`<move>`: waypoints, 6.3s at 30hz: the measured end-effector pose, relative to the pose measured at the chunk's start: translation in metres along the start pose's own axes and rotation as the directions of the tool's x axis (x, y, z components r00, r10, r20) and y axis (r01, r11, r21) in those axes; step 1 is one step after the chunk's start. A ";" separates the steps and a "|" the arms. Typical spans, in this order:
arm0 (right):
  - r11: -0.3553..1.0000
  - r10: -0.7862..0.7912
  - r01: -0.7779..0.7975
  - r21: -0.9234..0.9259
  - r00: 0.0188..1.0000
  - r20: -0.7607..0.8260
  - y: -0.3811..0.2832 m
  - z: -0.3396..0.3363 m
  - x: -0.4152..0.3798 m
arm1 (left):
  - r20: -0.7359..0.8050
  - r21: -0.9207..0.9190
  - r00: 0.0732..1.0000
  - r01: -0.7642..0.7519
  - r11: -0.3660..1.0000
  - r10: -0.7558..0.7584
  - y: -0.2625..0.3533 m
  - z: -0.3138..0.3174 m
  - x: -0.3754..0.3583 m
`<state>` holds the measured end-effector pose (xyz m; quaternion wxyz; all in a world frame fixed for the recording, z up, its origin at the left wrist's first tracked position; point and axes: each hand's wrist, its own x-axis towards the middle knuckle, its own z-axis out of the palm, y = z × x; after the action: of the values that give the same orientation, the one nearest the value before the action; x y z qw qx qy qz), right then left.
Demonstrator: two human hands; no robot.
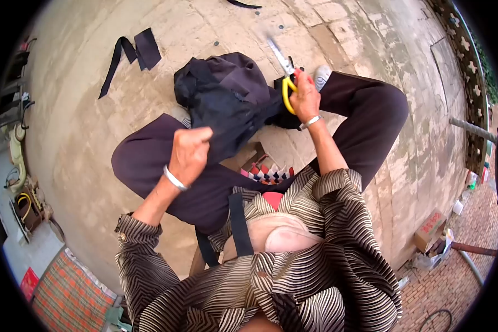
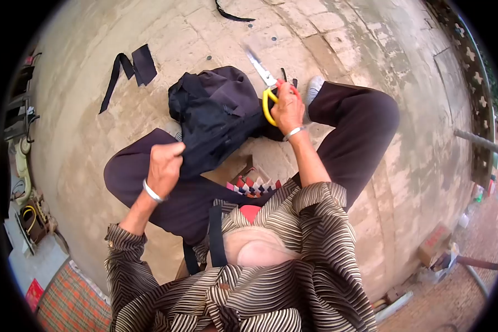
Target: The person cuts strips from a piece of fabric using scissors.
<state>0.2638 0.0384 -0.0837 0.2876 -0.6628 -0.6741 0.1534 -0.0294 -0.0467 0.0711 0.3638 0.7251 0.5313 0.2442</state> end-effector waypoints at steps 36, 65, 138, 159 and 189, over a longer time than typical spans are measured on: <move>0.953 -0.302 0.290 0.089 0.877 0.374 -0.020 -0.075 -0.007 | -0.108 -0.286 0.822 0.512 0.810 -0.558 -0.134 0.014 0.083; 0.916 0.112 0.237 -0.325 0.624 0.773 0.019 -0.033 -0.044 | -0.257 -0.283 0.884 0.317 0.905 -0.390 -0.136 0.009 0.081; 0.974 0.227 -0.228 0.005 0.966 -0.127 0.012 0.003 -0.001 | -0.080 0.054 0.829 -0.550 0.833 0.553 -0.013 0.069 0.034; 0.159 0.401 -0.336 0.928 0.881 0.251 -0.015 -0.045 0.026 | 0.055 -0.416 0.986 0.168 0.894 -0.160 -0.070 0.049 0.061; 0.405 0.254 -0.397 0.824 0.914 0.316 -0.024 -0.042 0.013 | 0.229 -0.606 0.961 0.264 0.750 -0.154 -0.052 0.054 0.078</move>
<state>0.2701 0.0420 -0.0340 0.5007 -0.5276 -0.3758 0.5742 0.0041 0.0220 -0.0056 0.6531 0.5143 0.4646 0.3051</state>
